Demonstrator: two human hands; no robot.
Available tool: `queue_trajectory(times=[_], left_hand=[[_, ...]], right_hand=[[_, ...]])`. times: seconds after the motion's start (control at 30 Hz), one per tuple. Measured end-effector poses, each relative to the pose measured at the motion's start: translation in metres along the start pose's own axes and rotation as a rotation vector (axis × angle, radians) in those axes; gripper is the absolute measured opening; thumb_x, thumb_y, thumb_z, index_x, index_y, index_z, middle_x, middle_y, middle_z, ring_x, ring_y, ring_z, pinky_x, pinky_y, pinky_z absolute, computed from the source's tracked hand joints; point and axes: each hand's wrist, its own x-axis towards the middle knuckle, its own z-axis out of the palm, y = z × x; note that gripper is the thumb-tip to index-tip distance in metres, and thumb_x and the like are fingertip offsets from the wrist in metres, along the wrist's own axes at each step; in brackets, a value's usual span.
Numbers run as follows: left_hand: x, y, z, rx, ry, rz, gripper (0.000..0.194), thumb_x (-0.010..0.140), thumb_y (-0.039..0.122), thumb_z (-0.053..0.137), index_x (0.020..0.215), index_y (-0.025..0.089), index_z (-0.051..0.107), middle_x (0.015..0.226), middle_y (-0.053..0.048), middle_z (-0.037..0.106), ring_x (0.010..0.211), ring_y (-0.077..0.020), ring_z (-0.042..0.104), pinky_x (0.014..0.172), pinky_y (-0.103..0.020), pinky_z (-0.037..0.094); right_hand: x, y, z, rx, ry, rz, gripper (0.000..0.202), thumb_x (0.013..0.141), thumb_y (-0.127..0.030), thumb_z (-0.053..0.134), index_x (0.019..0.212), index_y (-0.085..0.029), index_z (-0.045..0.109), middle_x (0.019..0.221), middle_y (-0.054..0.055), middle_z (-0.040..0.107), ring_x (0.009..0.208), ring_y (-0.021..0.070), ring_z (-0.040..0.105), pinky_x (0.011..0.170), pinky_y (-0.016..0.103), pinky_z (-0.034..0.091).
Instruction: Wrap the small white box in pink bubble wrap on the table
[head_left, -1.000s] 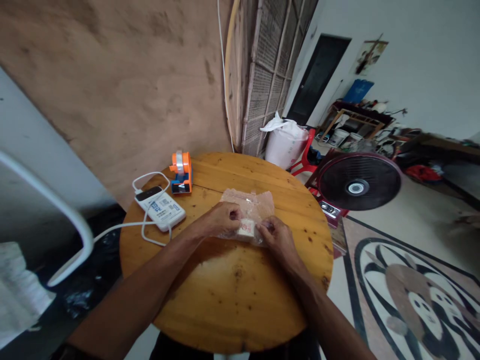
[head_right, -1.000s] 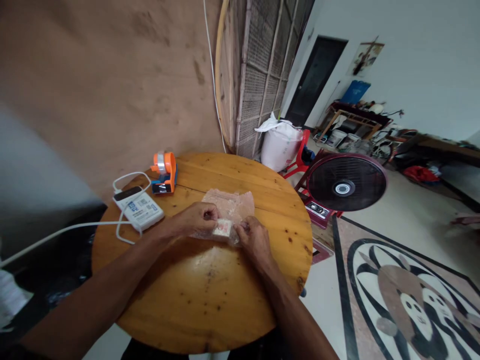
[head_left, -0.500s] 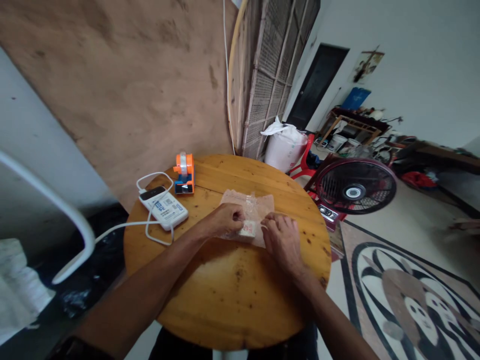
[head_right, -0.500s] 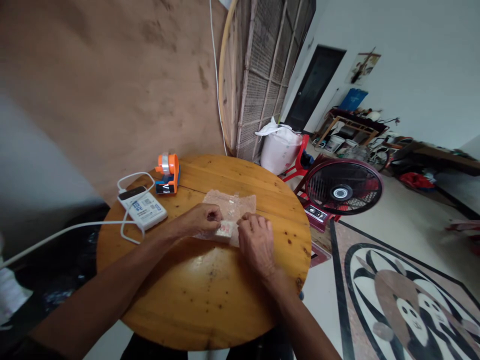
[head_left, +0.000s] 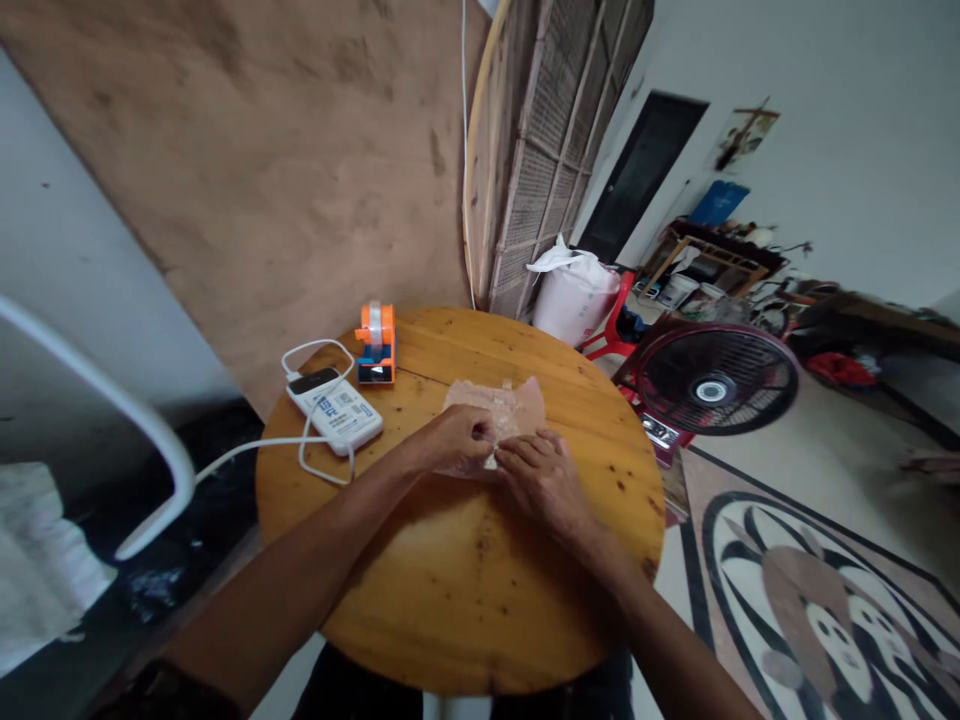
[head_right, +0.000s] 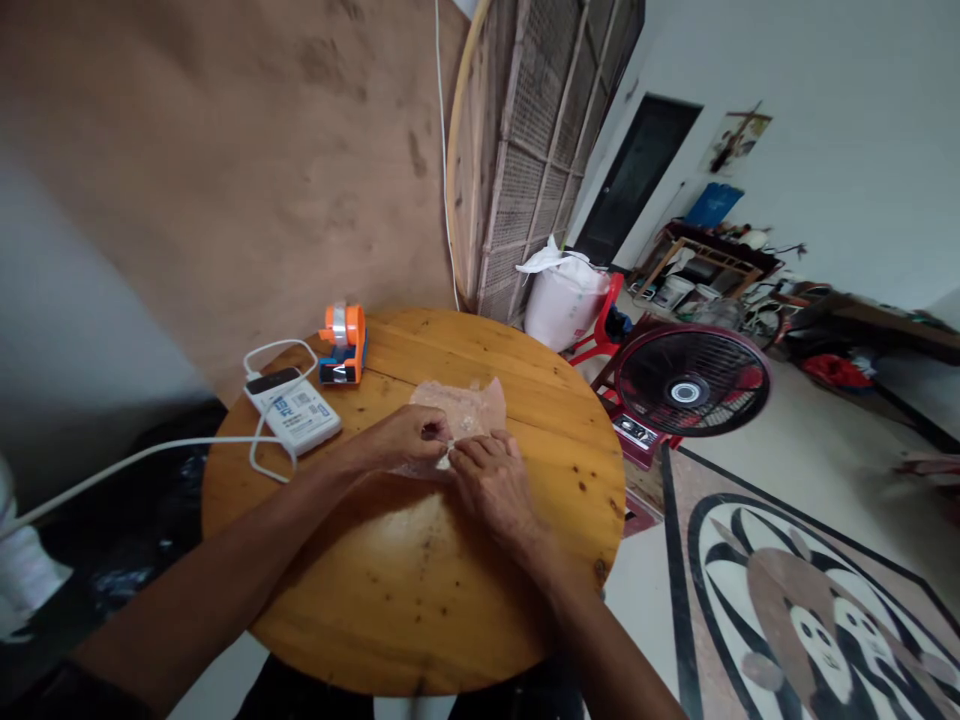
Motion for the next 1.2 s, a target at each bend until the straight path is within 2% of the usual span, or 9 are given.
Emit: queue_trajectory(times=[0.23, 0.5, 0.6, 0.67, 0.77, 0.83, 0.93, 1.03, 1.2], left_hand=[[-0.001, -0.001, 0.000, -0.064, -0.024, 0.006, 0.019, 0.068, 0.022, 0.053, 0.082, 0.013, 0.062, 0.074, 0.000, 0.060, 0.068, -0.0125, 0.052, 0.062, -0.021, 0.041], [-0.007, 0.002, -0.016, 0.243, 0.027, -0.139, 0.022, 0.070, 0.019, 0.054, 0.089, 0.016, 0.064, 0.069, 0.001, 0.059, 0.065, -0.0141, 0.053, 0.061, -0.023, 0.040], [-0.026, 0.010, -0.015, 0.345, 0.124, -0.212, 0.022, 0.076, 0.019, 0.052, 0.094, 0.016, 0.063, 0.078, -0.003, 0.062, 0.074, -0.0179, 0.057, 0.070, -0.028, 0.043], [-0.048, 0.016, -0.006, 0.403, 0.233, -0.247, 0.028, 0.081, 0.020, 0.048, 0.106, 0.015, 0.059, 0.101, -0.010, 0.062, 0.094, -0.0221, 0.058, 0.084, -0.033, 0.043], [-0.086, 0.020, 0.015, 0.417, 0.497, -0.295, 0.035, 0.086, 0.031, 0.048, 0.117, 0.016, 0.054, 0.115, -0.013, 0.058, 0.107, -0.0253, 0.055, 0.092, -0.036, 0.043], [-0.106, 0.021, 0.026, 0.321, 0.575, -0.404, 0.040, 0.083, 0.037, 0.053, 0.117, 0.014, 0.052, 0.116, -0.014, 0.058, 0.104, -0.0258, 0.058, 0.087, -0.036, 0.047], [-0.114, 0.020, 0.031, 0.001, 0.562, -0.568, 0.046, 0.084, 0.042, 0.054, 0.119, 0.014, 0.048, 0.099, -0.011, 0.062, 0.083, -0.0202, 0.064, 0.063, -0.027, 0.051], [-0.101, 0.020, 0.023, -0.237, 0.505, -0.635, 0.050, 0.083, 0.045, 0.058, 0.120, 0.014, 0.044, 0.088, -0.006, 0.062, 0.063, -0.0138, 0.062, 0.044, -0.019, 0.042], [-0.069, 0.017, 0.004, -0.162, 0.338, -0.738, 0.046, 0.078, 0.053, 0.061, 0.099, 0.012, 0.054, 0.058, -0.001, 0.060, 0.045, -0.0135, 0.056, 0.040, -0.020, 0.037]], right_hand=[[-0.003, 0.001, 0.002, 0.042, -0.045, 0.040, 0.012, 0.089, -0.022, 0.058, 0.099, -0.020, 0.065, 0.103, 0.005, 0.070, 0.098, 0.0201, 0.060, 0.101, 0.041, 0.028], [-0.002, 0.004, -0.003, 0.044, -0.099, 0.038, 0.010, 0.089, -0.021, 0.056, 0.092, -0.020, 0.066, 0.100, 0.004, 0.069, 0.095, 0.0185, 0.059, 0.101, 0.040, 0.026], [-0.002, 0.004, -0.003, 0.036, -0.115, 0.054, 0.009, 0.088, -0.020, 0.058, 0.089, -0.020, 0.067, 0.098, 0.005, 0.069, 0.093, 0.0186, 0.059, 0.101, 0.041, 0.025], [-0.002, 0.003, -0.004, 0.034, -0.124, 0.062, 0.008, 0.087, -0.020, 0.059, 0.088, -0.019, 0.067, 0.096, 0.005, 0.069, 0.092, 0.0188, 0.059, 0.102, 0.041, 0.024], [-0.002, 0.003, -0.006, 0.040, -0.129, 0.058, 0.008, 0.086, -0.020, 0.060, 0.087, -0.019, 0.068, 0.096, 0.005, 0.068, 0.092, 0.0188, 0.059, 0.102, 0.041, 0.023], [-0.002, 0.004, -0.006, 0.039, -0.130, 0.054, 0.009, 0.087, -0.020, 0.059, 0.087, -0.018, 0.068, 0.096, 0.005, 0.068, 0.092, 0.0186, 0.059, 0.102, 0.040, 0.024], [-0.003, 0.005, -0.006, 0.038, -0.131, 0.058, 0.012, 0.089, -0.021, 0.057, 0.087, -0.018, 0.068, 0.097, 0.005, 0.068, 0.093, 0.0185, 0.058, 0.100, 0.039, 0.024], [-0.003, 0.005, -0.006, 0.045, -0.131, 0.060, 0.012, 0.090, -0.022, 0.057, 0.088, -0.018, 0.068, 0.099, 0.004, 0.068, 0.095, 0.0186, 0.058, 0.100, 0.039, 0.024], [-0.002, 0.004, -0.007, 0.035, -0.144, 0.057, 0.012, 0.089, -0.023, 0.057, 0.087, -0.018, 0.068, 0.096, 0.005, 0.068, 0.093, 0.0188, 0.058, 0.099, 0.039, 0.024]])
